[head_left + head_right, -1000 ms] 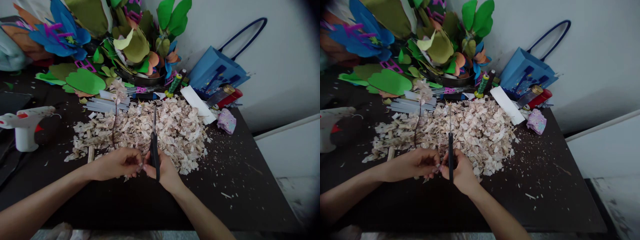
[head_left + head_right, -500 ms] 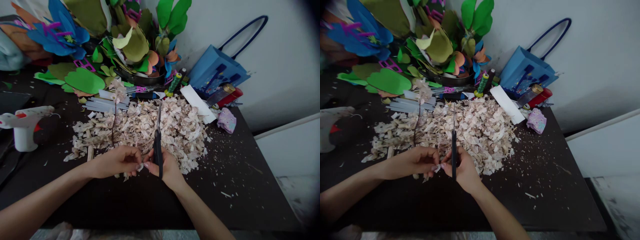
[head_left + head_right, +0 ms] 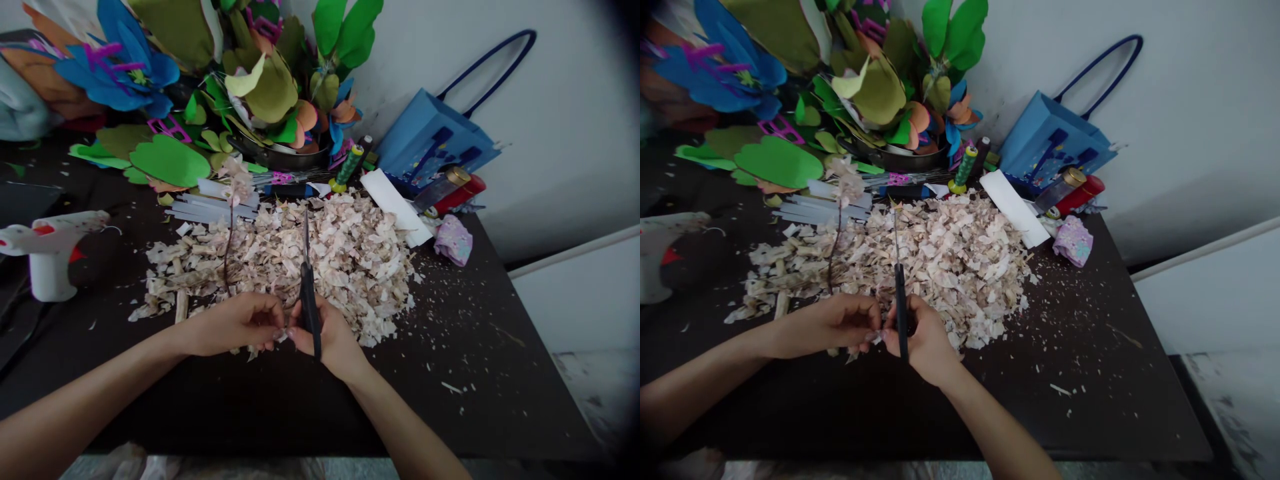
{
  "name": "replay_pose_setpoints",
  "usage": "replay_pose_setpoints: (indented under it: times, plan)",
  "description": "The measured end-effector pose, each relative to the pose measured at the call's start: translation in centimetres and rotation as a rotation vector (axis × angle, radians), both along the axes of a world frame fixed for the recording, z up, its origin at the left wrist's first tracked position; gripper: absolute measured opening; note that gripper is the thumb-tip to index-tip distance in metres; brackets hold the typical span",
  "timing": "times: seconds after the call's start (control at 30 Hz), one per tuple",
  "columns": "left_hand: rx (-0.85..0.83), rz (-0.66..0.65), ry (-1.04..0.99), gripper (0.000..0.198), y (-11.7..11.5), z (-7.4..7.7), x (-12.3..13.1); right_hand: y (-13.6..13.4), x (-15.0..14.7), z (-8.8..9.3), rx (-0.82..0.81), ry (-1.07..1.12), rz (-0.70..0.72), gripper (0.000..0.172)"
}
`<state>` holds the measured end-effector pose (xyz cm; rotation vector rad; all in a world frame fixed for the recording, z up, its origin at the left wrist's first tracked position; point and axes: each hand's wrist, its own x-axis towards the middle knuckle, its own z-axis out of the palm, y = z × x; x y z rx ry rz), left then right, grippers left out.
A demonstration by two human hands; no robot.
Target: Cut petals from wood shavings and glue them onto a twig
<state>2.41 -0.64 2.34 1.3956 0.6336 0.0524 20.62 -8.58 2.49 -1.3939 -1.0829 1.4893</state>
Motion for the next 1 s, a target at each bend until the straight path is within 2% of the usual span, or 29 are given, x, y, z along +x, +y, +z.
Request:
replay_pose_setpoints:
  times: [0.13,0.23,0.37,0.57,0.87,1.0]
  plan:
    - [-0.069,0.035,-0.044,0.021,0.0,-0.3,0.1,-0.1,0.2,-0.6,-0.007,0.035,-0.024,0.026]
    - [-0.163,0.102,-0.07,0.028,-0.1,-0.4,0.3,-0.1,0.1,-1.0,-0.008,0.096,-0.081,0.029]
    - [-0.262,0.121,-0.083,0.033,-0.5,-0.5,0.8,-0.1,-0.2,-1.2,0.04,0.141,-0.162,0.036]
    - [-0.235,0.222,-0.041,0.032,-0.6,-0.3,0.9,-0.1,0.0,-1.3,0.028,0.114,-0.171,0.039]
    - [-0.187,0.114,-0.061,0.026,-0.2,0.0,0.7,-0.2,0.3,-0.8,0.044,0.026,-0.117,0.03]
    - [-0.193,0.142,-0.06,0.027,-0.2,0.0,0.7,-0.2,0.3,-0.7,0.027,0.004,-0.107,0.028]
